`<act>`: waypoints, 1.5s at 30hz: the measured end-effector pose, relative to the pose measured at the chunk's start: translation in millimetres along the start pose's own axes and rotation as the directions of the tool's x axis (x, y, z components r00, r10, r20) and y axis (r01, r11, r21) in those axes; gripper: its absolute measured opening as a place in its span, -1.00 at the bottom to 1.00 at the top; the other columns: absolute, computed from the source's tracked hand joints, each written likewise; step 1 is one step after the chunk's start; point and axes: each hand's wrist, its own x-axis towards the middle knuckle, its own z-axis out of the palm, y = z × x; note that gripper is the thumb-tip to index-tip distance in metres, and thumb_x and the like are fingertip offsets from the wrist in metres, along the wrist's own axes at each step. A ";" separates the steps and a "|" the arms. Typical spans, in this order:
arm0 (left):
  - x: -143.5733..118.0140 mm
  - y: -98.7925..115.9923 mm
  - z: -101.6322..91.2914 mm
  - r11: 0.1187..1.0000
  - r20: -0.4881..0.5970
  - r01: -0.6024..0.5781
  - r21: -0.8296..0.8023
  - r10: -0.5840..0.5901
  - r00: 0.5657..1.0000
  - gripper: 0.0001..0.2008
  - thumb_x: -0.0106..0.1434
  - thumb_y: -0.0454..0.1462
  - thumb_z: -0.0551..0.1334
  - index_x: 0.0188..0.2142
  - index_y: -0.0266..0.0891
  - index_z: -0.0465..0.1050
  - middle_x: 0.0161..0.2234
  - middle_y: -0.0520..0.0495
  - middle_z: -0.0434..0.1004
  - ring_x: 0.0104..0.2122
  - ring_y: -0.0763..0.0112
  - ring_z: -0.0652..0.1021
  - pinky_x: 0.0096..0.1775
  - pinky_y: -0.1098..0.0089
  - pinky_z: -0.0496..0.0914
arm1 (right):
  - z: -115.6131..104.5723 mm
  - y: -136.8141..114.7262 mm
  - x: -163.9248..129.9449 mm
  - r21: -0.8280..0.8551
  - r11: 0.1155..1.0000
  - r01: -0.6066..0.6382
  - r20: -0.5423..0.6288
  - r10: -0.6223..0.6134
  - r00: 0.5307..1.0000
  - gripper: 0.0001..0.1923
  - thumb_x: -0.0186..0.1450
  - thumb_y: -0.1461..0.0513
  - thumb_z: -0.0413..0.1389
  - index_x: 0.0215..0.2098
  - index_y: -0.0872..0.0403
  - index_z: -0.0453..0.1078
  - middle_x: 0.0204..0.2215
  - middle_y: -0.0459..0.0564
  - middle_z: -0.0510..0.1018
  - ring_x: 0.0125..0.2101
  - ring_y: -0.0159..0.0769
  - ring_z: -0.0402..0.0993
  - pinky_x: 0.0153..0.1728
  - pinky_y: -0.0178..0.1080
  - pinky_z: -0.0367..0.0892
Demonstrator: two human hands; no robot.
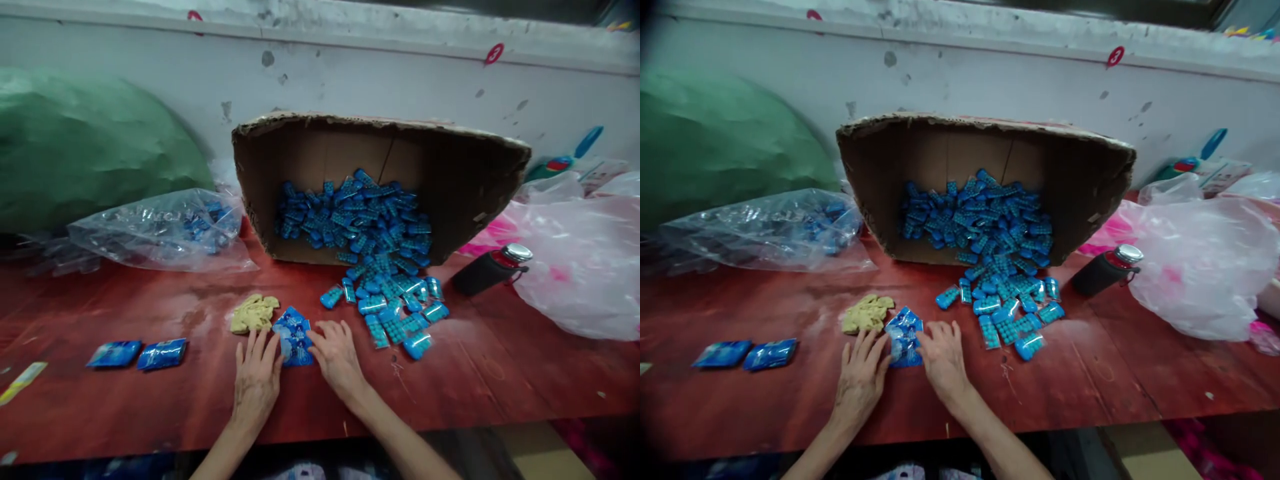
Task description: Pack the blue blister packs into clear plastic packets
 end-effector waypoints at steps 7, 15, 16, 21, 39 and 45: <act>-10.6 9.1 -19.2 0.868 0.006 0.184 -0.460 -0.204 0.979 -0.71 0.17 -0.23 0.05 -0.13 -0.23 0.36 -0.21 -0.20 0.47 -0.24 0.27 0.48 -0.20 0.26 0.36 | 23.5 -16.9 -16.9 -0.031 0.999 -0.017 0.008 0.017 1.000 -0.78 0.29 0.29 -0.07 -0.35 -0.01 0.41 -0.31 -0.02 0.45 -0.28 -0.25 0.25 -0.17 -0.15 0.06; -8.8 32.2 -22.5 0.173 0.473 0.646 -0.744 -0.547 0.691 -0.55 -0.02 -0.08 0.18 -0.16 -0.26 0.25 -0.44 0.01 0.41 -0.65 0.53 0.38 -0.67 0.48 0.26 | 20.8 -16.3 -17.0 0.214 0.976 -0.038 -0.078 0.056 0.995 -0.75 0.29 0.33 -0.12 -0.22 0.01 0.37 -0.39 -0.03 0.47 -0.30 -0.27 0.29 -0.20 -0.19 0.12; -7.3 32.4 -22.2 0.133 0.475 0.649 -0.749 -0.575 0.667 -0.51 -0.07 -0.07 0.21 -0.16 -0.26 0.23 -0.45 0.03 0.38 -0.67 0.55 0.36 -0.70 0.50 0.21 | 19.4 -15.7 -16.8 0.306 0.950 -0.067 -0.091 0.099 0.991 -0.76 0.28 0.33 -0.11 -0.22 0.02 0.36 -0.38 -0.03 0.47 -0.30 -0.27 0.30 -0.20 -0.21 0.15; -2.6 35.9 -24.0 -0.045 0.573 0.679 -0.733 -0.580 0.579 -0.38 -0.19 -0.10 0.27 -0.15 -0.28 0.16 -0.55 0.12 0.31 -0.74 0.60 0.28 -0.79 0.55 0.08 | 8.2 -15.1 -13.1 0.797 0.568 -0.207 0.011 0.328 0.945 -0.81 0.19 0.27 0.00 -0.21 0.09 0.30 -0.37 -0.04 0.45 -0.35 -0.31 0.36 -0.31 -0.29 0.28; 7.7 52.0 -17.0 -0.160 0.552 0.617 -0.771 -0.652 0.520 -0.70 -0.19 -0.11 0.30 -0.58 -0.33 0.37 -0.77 0.11 0.30 -0.75 0.57 0.28 -0.69 0.52 0.13 | 20.1 -49.9 -7.1 0.902 0.302 -0.309 0.166 0.419 0.893 -0.86 0.12 0.23 0.03 -0.55 0.12 0.30 -0.61 -0.16 0.37 -0.55 -0.41 0.25 -0.49 -0.38 0.19; 15.9 55.5 -11.3 -0.174 0.544 0.607 -0.775 -0.672 0.503 -0.71 -0.21 -0.12 0.32 -0.60 -0.33 0.40 -0.78 0.10 0.31 -0.77 0.53 0.30 -0.69 0.49 0.16 | 21.9 -52.6 -4.8 0.815 0.486 -0.316 0.089 0.434 0.896 -0.83 0.19 0.22 -0.07 -0.54 0.08 0.21 -0.61 -0.17 0.32 -0.56 -0.40 0.23 -0.53 -0.39 0.14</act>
